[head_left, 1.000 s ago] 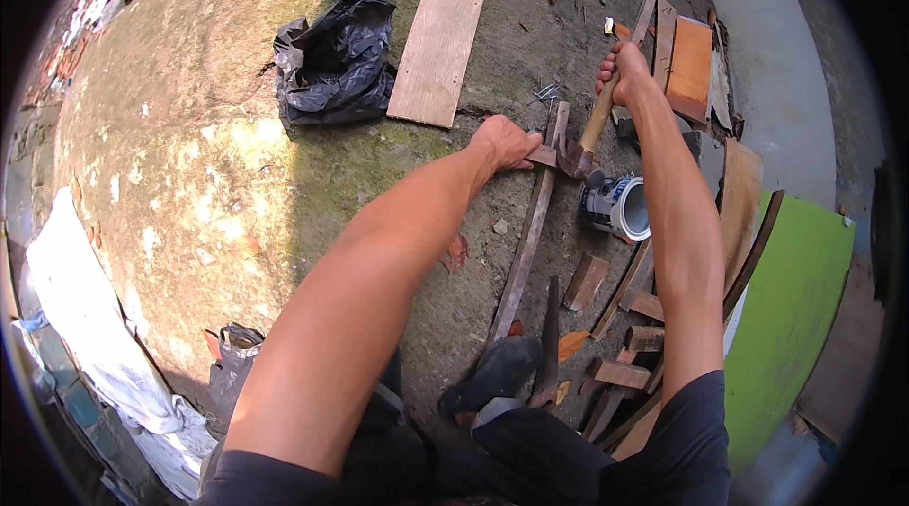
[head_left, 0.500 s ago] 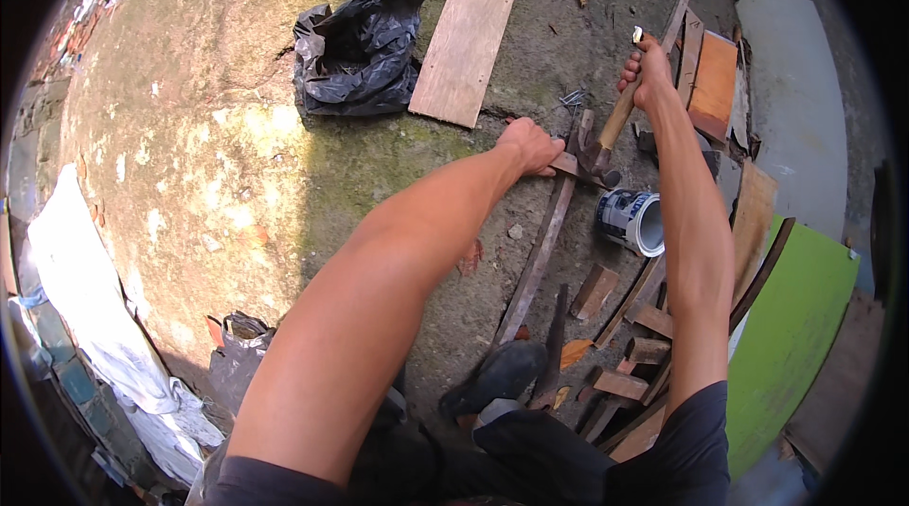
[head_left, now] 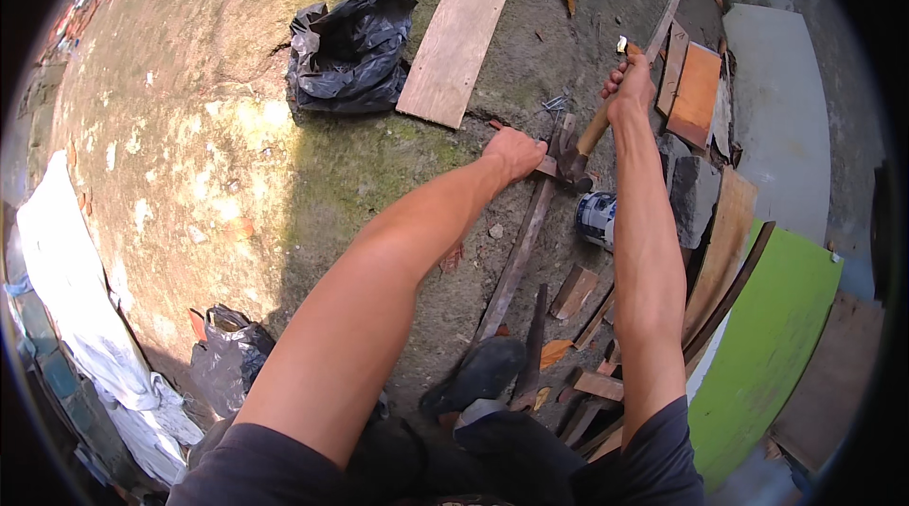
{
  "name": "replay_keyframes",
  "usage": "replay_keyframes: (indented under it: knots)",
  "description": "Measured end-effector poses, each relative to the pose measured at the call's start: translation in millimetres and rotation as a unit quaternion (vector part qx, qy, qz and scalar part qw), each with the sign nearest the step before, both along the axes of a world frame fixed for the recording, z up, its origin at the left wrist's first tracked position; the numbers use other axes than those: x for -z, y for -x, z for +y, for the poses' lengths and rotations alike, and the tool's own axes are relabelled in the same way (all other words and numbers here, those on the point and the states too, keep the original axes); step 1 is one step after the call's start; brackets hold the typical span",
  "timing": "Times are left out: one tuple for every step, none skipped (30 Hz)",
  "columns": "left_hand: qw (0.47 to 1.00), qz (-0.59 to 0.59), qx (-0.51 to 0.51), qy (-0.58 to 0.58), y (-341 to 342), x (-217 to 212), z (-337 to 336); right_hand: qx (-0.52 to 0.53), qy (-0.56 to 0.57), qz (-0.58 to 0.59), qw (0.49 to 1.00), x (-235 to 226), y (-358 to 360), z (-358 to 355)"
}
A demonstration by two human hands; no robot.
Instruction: The person hammers nails into a thin wooden plank using a hammer. They repeatedly pick up nails, position them on the wood, and strike them until flush. The person occasionally repositions the plank and continues hammering.
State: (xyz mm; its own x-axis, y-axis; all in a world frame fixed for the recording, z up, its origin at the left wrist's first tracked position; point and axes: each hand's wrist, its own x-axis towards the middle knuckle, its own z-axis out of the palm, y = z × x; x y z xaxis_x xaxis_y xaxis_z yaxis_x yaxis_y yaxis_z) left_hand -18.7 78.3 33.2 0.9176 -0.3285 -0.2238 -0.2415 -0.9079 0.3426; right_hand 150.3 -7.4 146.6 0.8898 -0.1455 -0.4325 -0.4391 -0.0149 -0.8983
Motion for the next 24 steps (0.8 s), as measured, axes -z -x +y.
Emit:
replay_keyframes:
  knots:
    - [1.0,-0.002,-0.027,0.015,1,3,-2,-0.003,-0.003,-0.006,1.0,0,1,2]
    - [0.999,0.012,-0.028,0.016,0,-1,-4,0.0,-0.004,-0.011,1.0,1,1,-1]
    - [0.999,0.026,-0.029,0.017,-2,-5,-5,0.002,-0.005,-0.016,1.0,1,1,-5]
    - [0.999,0.04,-0.029,0.018,-4,-9,-7,0.008,-0.009,-0.02,1.0,2,1,-8]
    - [0.999,0.041,-0.027,0.021,-4,-10,-7,0.014,-0.015,-0.022,1.0,1,2,-8]
    - [0.999,0.042,-0.023,0.024,-5,-11,-8,0.02,-0.021,-0.025,0.999,0,3,-10]
    - [0.999,0.043,-0.019,0.028,-5,-12,-9,0.023,-0.021,-0.031,0.999,-1,6,-12]
    - [0.998,0.04,-0.023,0.034,-5,-9,-7,0.022,-0.023,-0.036,0.999,-2,10,-11]
    - [0.998,0.037,-0.025,0.039,-4,-6,-6,0.021,-0.025,-0.041,0.999,-4,15,-11]
    - [0.998,0.034,-0.027,0.045,-4,-4,-5,0.017,-0.045,-0.056,0.997,-7,20,-14]
    - [0.998,0.031,-0.022,0.042,-4,-1,-5,0.014,-0.06,-0.069,0.996,-10,29,-20]
    - [0.999,0.026,-0.017,0.039,-5,1,-4,0.01,-0.076,-0.084,0.994,-14,38,-27]
    - [0.999,0.021,-0.013,0.035,-4,2,-4,0.012,-0.079,-0.096,0.992,-14,51,-32]
    - [0.998,0.035,-0.031,0.052,-4,0,-6,0.019,-0.084,-0.115,0.99,-16,62,-37]
    - [0.998,0.027,-0.029,0.048,-6,-1,-6,0.023,-0.09,-0.134,0.987,-19,71,-39]
    - [0.998,0.018,-0.027,0.045,-8,-2,-7,0.034,-0.099,-0.148,0.983,-24,77,-42]
    - [0.999,0.015,-0.025,0.042,-4,0,-9,0.032,-0.117,-0.163,0.979,-26,90,-47]
    - [0.999,-0.004,-0.027,0.041,-3,0,-10,0.028,-0.135,-0.18,0.974,-27,102,-52]
    - [0.999,0.005,-0.036,0.036,-2,1,-11,0.023,-0.153,-0.197,0.968,-28,117,-58]
    - [0.998,0.014,-0.045,0.033,-1,-1,-14,0.009,-0.155,-0.232,0.96,-28,135,-66]
    - [0.998,0.022,-0.054,0.028,-1,-2,-15,-0.006,-0.157,-0.268,0.951,-26,153,-73]
    - [0.997,0.031,-0.074,0.016,0,-4,-16,0.021,-0.17,-0.287,0.942,-22,168,-81]
    - [0.995,0.041,-0.092,0.007,1,-6,-19,0.05,-0.181,-0.307,0.933,-22,180,-91]
    - [0.992,0.055,-0.109,-0.002,7,-4,-23,0.076,-0.209,-0.294,0.93,-28,193,-100]
